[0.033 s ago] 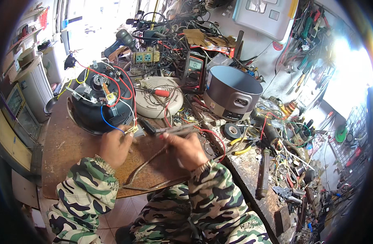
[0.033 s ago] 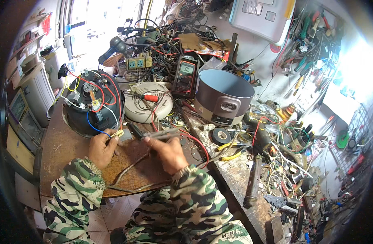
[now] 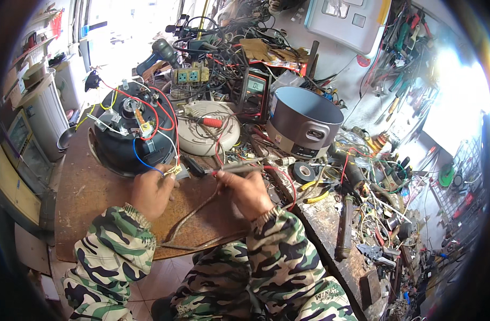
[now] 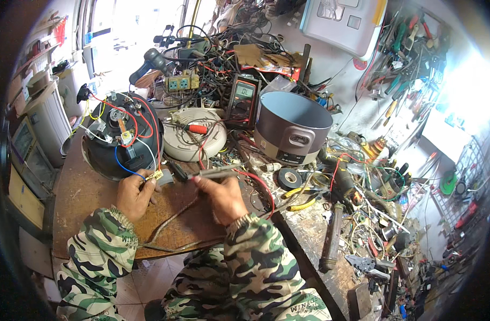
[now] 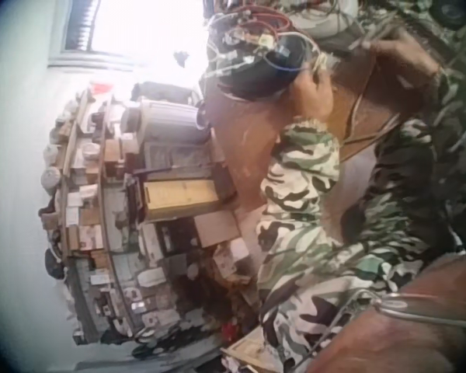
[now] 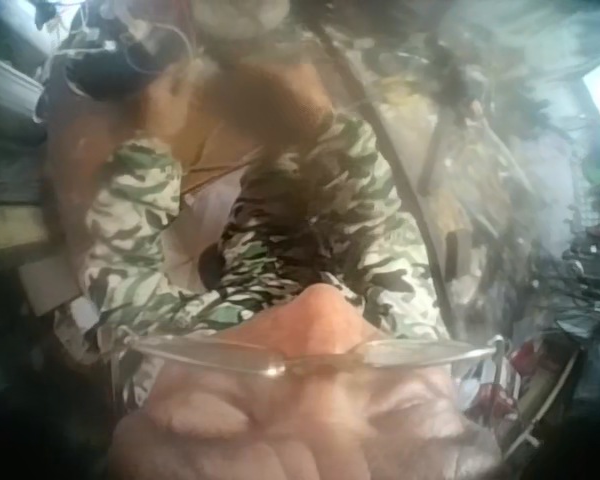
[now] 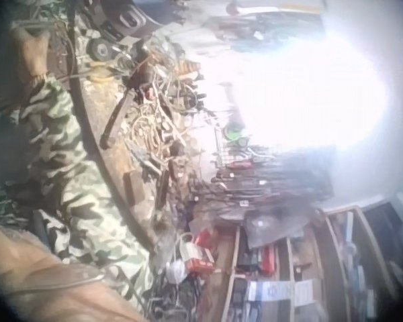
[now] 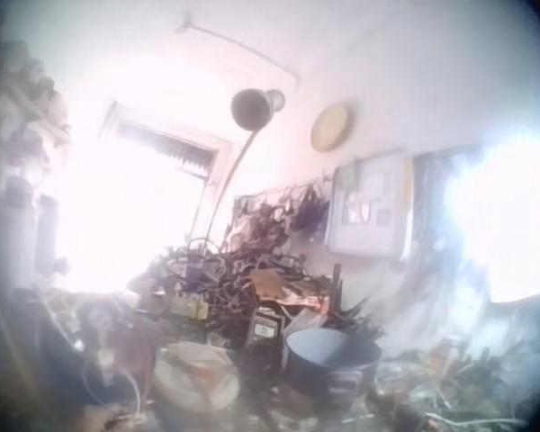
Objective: The person uses a multimeter to test electrical continuity on a small circuit board and wires connected to a disassembled appliance. They repeatedly touch the probes to different terminals and then inspect the interior of a metal housing.
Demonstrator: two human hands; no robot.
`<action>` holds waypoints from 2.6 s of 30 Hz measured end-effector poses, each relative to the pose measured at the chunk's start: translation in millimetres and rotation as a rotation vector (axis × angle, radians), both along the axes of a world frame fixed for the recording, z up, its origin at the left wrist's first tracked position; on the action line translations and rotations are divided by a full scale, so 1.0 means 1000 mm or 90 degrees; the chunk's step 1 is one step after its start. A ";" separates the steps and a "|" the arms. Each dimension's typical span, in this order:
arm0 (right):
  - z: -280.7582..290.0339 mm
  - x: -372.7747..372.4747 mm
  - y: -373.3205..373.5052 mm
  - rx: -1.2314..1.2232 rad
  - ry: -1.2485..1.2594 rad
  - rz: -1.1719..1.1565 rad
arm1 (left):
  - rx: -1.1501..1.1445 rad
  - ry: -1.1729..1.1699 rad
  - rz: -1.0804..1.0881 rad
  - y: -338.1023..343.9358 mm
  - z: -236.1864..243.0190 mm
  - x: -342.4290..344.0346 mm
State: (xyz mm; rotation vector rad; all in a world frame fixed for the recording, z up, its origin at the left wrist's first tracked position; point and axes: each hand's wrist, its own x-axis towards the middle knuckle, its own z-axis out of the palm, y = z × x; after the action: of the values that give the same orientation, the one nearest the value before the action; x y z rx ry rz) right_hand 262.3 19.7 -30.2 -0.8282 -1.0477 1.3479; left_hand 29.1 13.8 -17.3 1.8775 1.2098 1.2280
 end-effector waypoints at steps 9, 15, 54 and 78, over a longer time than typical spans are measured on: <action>0.022 -0.002 -0.023 -0.023 -0.447 0.176 | -0.004 0.021 0.022 0.005 -0.011 -0.005; 0.117 0.067 0.019 0.511 -1.015 -0.410 | -0.006 -0.005 0.014 0.000 -0.001 -0.012; 0.087 0.000 -0.085 0.731 -0.723 -0.483 | 0.178 0.086 0.079 0.005 -0.006 -0.009; 0.024 -0.016 -0.089 0.792 -0.758 -0.345 | -0.362 -0.360 -0.250 0.016 -0.005 -0.024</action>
State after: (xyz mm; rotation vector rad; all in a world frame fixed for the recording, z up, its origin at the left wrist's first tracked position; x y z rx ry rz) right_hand 246.6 -69.3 -6.2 -0.7621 -1.9933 -0.5074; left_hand 5.6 29.6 -21.9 1.1628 0.7274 0.9647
